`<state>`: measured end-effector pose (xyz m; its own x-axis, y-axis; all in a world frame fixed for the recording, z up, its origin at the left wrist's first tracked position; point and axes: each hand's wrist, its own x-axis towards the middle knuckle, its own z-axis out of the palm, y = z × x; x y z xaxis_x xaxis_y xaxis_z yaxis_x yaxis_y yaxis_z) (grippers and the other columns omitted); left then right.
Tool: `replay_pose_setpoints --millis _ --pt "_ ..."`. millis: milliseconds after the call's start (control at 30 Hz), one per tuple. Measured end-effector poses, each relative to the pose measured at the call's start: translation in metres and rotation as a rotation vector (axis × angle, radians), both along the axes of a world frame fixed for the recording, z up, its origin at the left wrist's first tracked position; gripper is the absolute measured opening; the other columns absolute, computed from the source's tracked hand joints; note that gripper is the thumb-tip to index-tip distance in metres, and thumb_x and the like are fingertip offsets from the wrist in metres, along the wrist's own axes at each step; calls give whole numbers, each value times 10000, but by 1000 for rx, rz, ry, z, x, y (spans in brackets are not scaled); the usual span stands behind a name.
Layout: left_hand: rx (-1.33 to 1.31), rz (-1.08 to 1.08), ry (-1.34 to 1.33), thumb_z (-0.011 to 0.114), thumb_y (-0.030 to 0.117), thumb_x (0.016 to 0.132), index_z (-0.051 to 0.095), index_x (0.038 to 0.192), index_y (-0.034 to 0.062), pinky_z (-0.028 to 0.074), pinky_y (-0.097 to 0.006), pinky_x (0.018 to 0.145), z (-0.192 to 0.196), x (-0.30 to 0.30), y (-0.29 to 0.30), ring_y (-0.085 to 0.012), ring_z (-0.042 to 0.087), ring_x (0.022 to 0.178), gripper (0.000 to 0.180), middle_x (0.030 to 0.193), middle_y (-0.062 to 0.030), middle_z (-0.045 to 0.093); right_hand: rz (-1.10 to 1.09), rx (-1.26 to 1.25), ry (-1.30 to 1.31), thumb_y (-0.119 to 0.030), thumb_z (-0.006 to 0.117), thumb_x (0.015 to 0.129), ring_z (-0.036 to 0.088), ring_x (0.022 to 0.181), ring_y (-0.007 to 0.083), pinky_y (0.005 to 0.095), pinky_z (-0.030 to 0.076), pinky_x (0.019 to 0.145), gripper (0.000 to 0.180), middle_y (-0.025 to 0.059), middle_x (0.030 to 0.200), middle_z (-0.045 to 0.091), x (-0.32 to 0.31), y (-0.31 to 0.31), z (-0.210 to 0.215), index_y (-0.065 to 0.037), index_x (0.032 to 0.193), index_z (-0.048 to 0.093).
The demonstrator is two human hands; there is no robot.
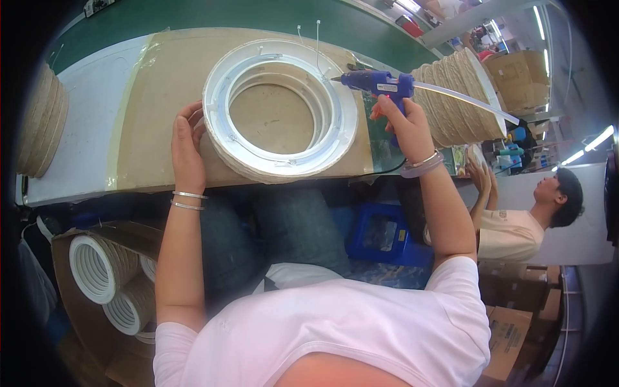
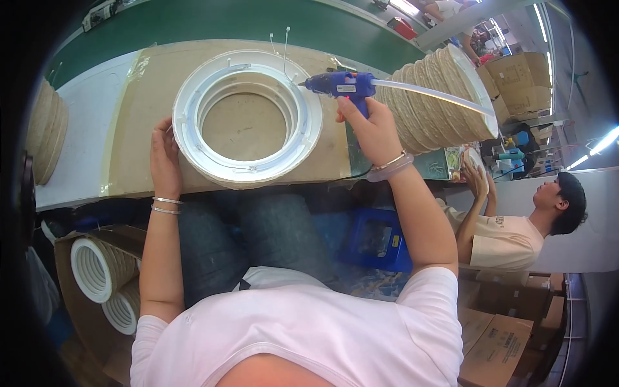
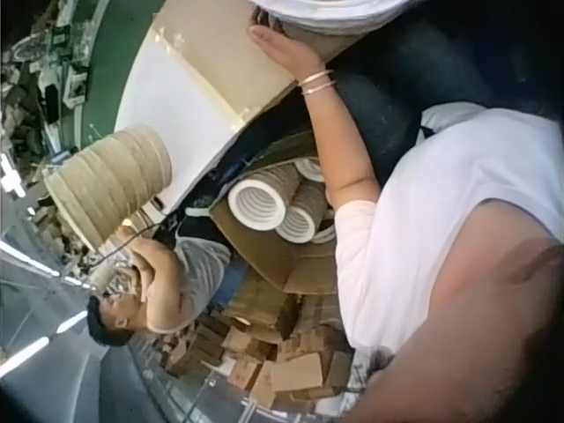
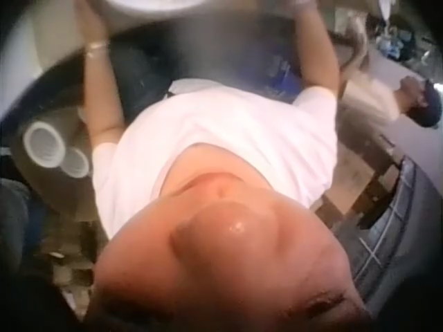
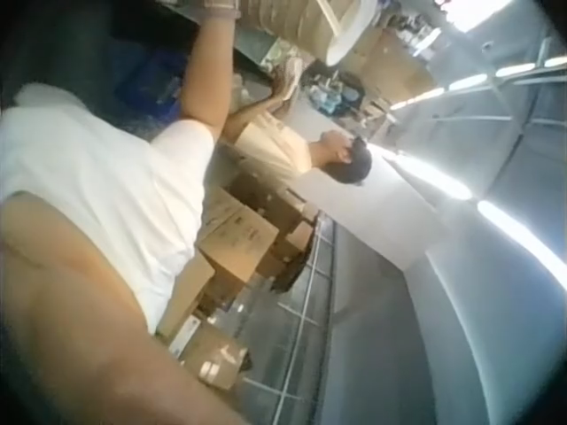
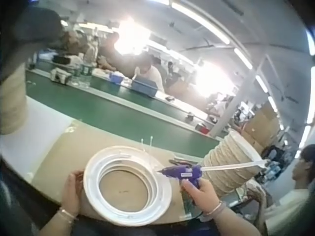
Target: Assembling circular light fixtures by applying glue with a hot glue gun and stacking them.
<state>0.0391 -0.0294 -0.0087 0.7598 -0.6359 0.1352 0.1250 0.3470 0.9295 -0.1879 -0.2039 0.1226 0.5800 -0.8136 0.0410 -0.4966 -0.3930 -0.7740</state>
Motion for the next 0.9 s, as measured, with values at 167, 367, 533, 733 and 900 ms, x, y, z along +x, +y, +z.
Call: replay_pose_setpoints --millis 167,367,533,733,900 --pt "20 17 11 234 393 885 427 1077 30 302 -294 887 -1 1 1 -172 397 1049 453 1101 -83 442 62 168 -100 -333 467 815 423 531 41 159 298 487 326 3 663 552 22 7 13 -27 814 579" --pt "-22 -3 3 232 371 891 433 1066 30 313 -295 881 -2 1 0 -170 411 1029 432 1083 -82 456 97 108 -132 -346 467 815 414 549 40 167 317 501 330 3 667 557 59 2 -2 -35 791 577" --pt "-25 -6 -3 232 364 892 440 1061 28 317 -298 879 1 0 1 -169 413 1027 430 1078 -83 461 60 75 -84 -361 483 807 427 556 54 181 348 520 334 -1 653 546 73 1 -9 -39 778 565" --pt "-40 0 -27 232 365 892 442 1065 29 319 -307 883 -2 1 1 -173 411 1030 432 1083 -83 458 64 23 -55 -373 496 795 442 552 59 191 355 521 346 -2 618 525 75 -5 -15 -38 746 565" --pt "-40 -3 -34 232 365 891 441 1069 32 319 -312 885 -2 2 1 -177 409 1032 432 1086 -82 457 57 -9 -48 -365 501 792 449 535 60 194 357 505 342 1 600 515 77 -2 -13 -33 739 561"
